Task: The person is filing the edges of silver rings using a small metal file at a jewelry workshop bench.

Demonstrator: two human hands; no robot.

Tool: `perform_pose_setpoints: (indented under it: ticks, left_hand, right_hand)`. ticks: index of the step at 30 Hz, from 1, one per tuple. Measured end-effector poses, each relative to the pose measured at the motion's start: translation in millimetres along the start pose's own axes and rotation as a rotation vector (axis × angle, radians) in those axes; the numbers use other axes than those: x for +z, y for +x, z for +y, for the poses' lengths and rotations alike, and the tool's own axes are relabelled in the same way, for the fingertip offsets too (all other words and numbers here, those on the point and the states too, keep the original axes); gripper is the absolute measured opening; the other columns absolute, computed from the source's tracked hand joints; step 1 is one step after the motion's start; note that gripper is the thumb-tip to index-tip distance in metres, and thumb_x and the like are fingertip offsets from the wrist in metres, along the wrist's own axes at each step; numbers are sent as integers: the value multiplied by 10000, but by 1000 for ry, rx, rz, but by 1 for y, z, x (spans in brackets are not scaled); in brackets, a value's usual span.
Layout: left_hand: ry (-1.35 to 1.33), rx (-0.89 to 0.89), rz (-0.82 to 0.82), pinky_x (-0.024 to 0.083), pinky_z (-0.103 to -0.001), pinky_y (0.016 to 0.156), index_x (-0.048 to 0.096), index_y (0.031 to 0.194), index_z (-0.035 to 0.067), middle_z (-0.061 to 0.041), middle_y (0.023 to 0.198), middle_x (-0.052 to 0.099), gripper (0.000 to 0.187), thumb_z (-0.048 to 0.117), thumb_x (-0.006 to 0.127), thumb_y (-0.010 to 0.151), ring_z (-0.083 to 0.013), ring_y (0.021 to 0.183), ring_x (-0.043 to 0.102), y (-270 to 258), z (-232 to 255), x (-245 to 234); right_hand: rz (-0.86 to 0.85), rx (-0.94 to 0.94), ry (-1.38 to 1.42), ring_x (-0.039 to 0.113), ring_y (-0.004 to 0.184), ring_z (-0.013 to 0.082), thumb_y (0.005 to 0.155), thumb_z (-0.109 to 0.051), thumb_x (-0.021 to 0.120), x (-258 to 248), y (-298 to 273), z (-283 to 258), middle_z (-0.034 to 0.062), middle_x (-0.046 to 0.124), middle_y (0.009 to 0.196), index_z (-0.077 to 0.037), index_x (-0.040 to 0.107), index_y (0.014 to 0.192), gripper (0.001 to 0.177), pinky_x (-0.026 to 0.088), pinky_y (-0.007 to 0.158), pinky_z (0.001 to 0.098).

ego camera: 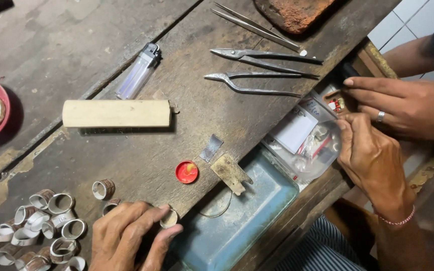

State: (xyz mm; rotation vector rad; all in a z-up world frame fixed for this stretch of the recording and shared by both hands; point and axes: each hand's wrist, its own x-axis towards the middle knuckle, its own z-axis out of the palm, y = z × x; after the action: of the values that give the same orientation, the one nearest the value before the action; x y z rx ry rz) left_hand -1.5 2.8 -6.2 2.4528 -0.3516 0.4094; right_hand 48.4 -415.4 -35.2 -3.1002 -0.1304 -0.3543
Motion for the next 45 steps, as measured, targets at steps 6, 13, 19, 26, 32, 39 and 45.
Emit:
perform_pose_setpoints:
  ticks: [6, 13, 19, 26, 32, 39, 45]
  left_hand:
    - [-54, -53, 3, 480, -314, 977, 754, 1049, 147, -10, 1030, 701, 294, 277, 827, 795, -205, 1005, 607, 7, 12, -5]
    - [-24, -29, 11, 485, -338, 1018, 742, 1045, 153, -8, 1027, 698, 305, 289, 842, 791, -224, 1029, 610, 5, 9, -2]
    - [-25, -23, 46, 484, -346, 1017, 752, 1035, 126, -31, 1026, 706, 293, 282, 834, 801, -241, 1030, 612, 6, 13, -1]
    - [-45, 13, 53, 482, -345, 986, 746, 1020, 98, -52, 1016, 701, 283, 262, 833, 806, -242, 980, 624, 10, 15, -3]
    - [-59, 32, 59, 480, -332, 960, 746, 1012, 73, -60, 991, 700, 268, 248, 812, 820, -242, 951, 627, 16, 18, -5]
    - [-47, 68, 19, 467, -329, 969, 736, 1068, 55, -69, 1005, 685, 296, 248, 798, 853, -247, 961, 619, 14, 16, -9]
    - [-118, 16, -47, 483, -392, 1002, 706, 1086, 44, -86, 1054, 655, 265, 223, 764, 899, -277, 1017, 590, 20, 24, -22]
  right_hand:
    - [51, -6, 10, 745, 846, 310, 1157, -61, 662, -8, -10, 1, 98, 781, 1095, -15, 670, 1188, 56, 557, 668, 448]
    - [89, -13, 28, 764, 955, 285, 1132, -15, 729, -25, -26, -9, 125, 795, 1223, 14, 725, 1209, 82, 587, 826, 397]
    - [-11, -11, 175, 735, 818, 258, 1074, -29, 690, -33, -28, -20, 79, 776, 1127, -17, 710, 1191, 120, 568, 740, 389]
    - [-18, 55, 271, 729, 805, 192, 1051, -56, 701, -38, -37, -36, 52, 776, 1137, -8, 745, 1151, 119, 562, 761, 315]
    - [22, 58, 251, 709, 787, 146, 1089, -20, 698, -53, -47, -39, 75, 784, 1107, 24, 750, 1211, 140, 542, 777, 284]
    - [67, 180, 353, 721, 1023, 227, 1165, 47, 670, -53, -82, -26, 149, 761, 1179, 75, 758, 1229, 112, 539, 898, 326]
    - [-353, 214, 774, 686, 1242, 202, 990, -54, 485, -4, -144, 54, 148, 717, 1346, 42, 697, 1243, 344, 500, 1092, 272]
